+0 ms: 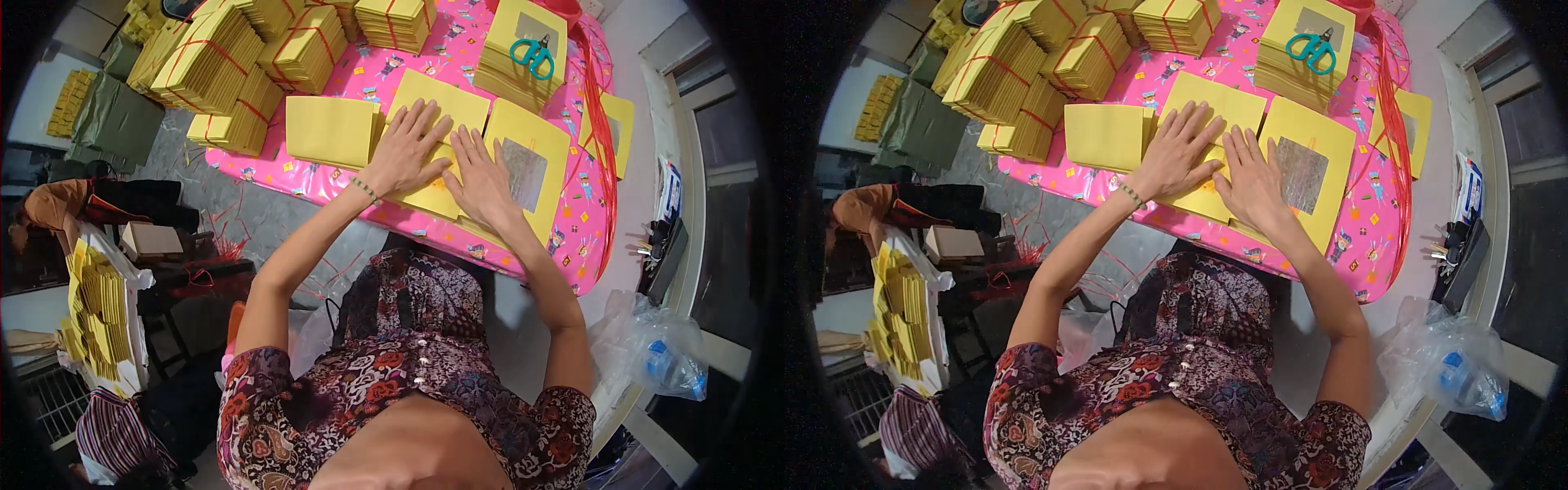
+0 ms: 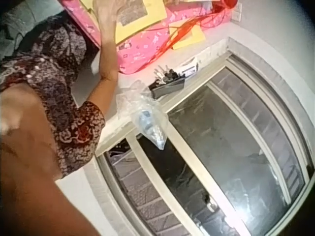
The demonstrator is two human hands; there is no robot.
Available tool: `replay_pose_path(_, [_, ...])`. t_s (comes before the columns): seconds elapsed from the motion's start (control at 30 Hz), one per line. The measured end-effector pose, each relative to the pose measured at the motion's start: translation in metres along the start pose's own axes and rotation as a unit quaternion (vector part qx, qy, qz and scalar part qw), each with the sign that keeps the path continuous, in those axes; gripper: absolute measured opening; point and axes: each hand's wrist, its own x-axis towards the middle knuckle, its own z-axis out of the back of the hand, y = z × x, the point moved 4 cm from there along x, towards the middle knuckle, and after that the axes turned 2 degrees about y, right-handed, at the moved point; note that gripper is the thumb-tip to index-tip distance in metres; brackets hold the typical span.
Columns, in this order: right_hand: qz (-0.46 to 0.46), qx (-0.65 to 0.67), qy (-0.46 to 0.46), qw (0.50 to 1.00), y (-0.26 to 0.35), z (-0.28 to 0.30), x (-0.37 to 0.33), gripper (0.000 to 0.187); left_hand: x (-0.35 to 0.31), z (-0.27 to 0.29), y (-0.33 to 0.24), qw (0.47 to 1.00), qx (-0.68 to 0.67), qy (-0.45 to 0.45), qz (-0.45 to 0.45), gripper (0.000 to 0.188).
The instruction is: Folding and stacking traditional yellow ritual paper with gold and silver foil.
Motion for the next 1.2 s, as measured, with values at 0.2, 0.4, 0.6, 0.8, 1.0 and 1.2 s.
replay_pose_path(0.2, [-0.005, 0.000, -0.009, 1.000, 0.001, -0.001, 0.004, 0.066, -0.017, 0.000, -0.001, 0.999, 0.007, 0.035, 0.033, 0.064])
replay_pose_path(0.4, [0.010, -0.060, -0.002, 0.998, 0.005, 0.002, 0.004, 0.057, -0.019, -0.007, 0.002, 0.999, 0.005, 0.038, 0.031, 0.064])
replay_pose_path(0.6, [0.028, -0.068, -0.006, 0.997, 0.004, 0.006, 0.009, 0.052, -0.021, -0.009, 0.010, 0.998, -0.041, 0.032, 0.037, 0.076])
replay_pose_path(0.8, [0.060, -0.104, -0.040, 0.992, 0.006, 0.009, 0.016, 0.046, -0.017, -0.010, 0.011, 0.996, -0.013, 0.084, 0.032, 0.076])
replay_pose_path(1.0, [0.070, -0.082, -0.073, 0.991, 0.003, 0.007, 0.013, 0.046, -0.014, -0.010, 0.017, 0.995, -0.029, 0.094, 0.018, 0.077])
replay_pose_path(1.2, [0.073, -0.051, -0.058, 0.994, -0.004, 0.010, 0.029, 0.037, -0.014, -0.016, 0.023, 0.993, -0.030, 0.110, 0.028, 0.070])
